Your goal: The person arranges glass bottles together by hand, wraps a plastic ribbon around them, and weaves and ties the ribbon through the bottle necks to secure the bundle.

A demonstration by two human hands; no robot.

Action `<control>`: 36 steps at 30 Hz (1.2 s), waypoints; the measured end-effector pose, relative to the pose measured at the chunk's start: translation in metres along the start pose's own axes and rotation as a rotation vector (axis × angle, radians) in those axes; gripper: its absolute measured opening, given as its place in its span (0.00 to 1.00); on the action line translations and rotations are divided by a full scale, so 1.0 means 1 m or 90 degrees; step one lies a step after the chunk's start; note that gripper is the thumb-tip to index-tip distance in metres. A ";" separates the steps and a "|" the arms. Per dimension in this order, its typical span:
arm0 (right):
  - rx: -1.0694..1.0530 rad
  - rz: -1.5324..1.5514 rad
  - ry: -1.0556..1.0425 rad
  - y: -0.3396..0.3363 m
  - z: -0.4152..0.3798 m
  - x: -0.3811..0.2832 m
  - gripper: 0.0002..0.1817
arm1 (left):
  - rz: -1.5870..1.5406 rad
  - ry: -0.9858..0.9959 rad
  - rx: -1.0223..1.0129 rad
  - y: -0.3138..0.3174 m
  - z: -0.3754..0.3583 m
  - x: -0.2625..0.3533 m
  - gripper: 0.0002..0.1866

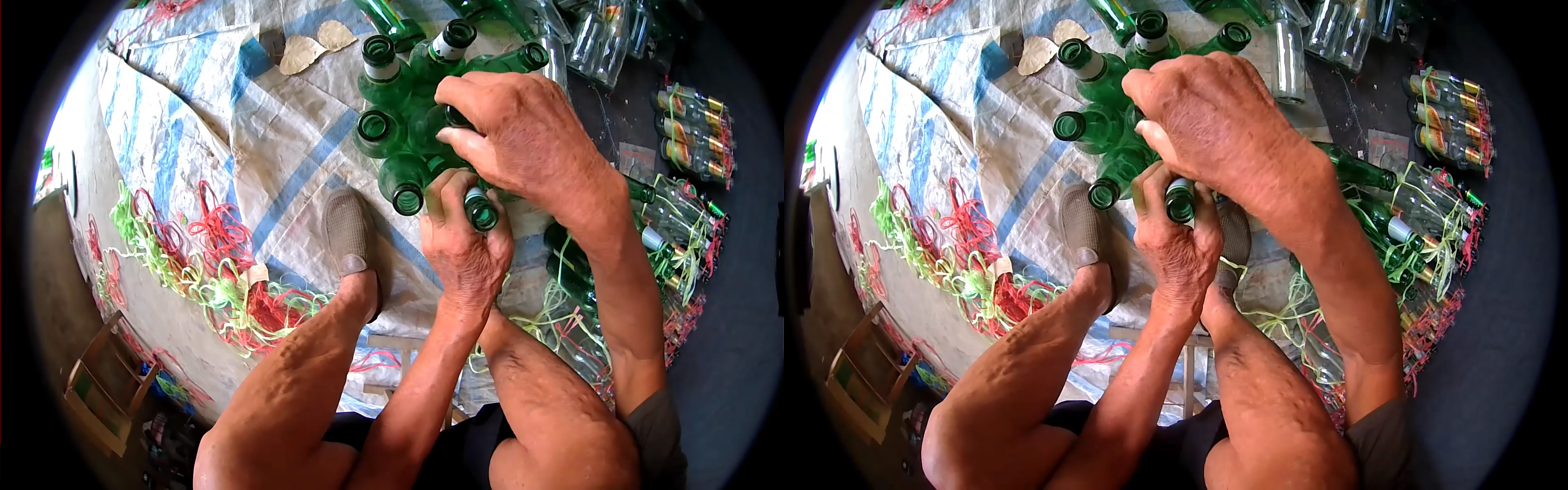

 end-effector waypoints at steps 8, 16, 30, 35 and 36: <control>0.100 -0.015 -0.005 0.001 0.000 0.010 0.12 | 0.013 -0.010 -0.035 -0.003 -0.005 0.003 0.16; 0.069 -0.027 0.030 0.001 0.001 0.012 0.14 | -0.002 -0.012 -0.042 -0.006 -0.002 0.006 0.16; 0.070 -0.030 0.054 0.005 0.000 0.014 0.17 | -0.024 -0.014 -0.028 -0.003 -0.005 0.003 0.15; 0.098 -0.025 0.064 0.008 -0.004 0.014 0.18 | -0.024 -0.003 -0.028 -0.003 -0.005 0.004 0.14; 0.107 -0.027 0.063 0.009 -0.005 0.014 0.18 | -0.031 -0.003 -0.027 -0.003 -0.005 0.003 0.14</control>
Point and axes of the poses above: each hand's wrist, its own z-axis towards the middle knuckle, its own y-axis out of the palm, x = y × z, the point moved 3 cm from there along z, towards the middle knuckle, and after that the axes turned 15 degrees about -z, right-handed, at the moved point
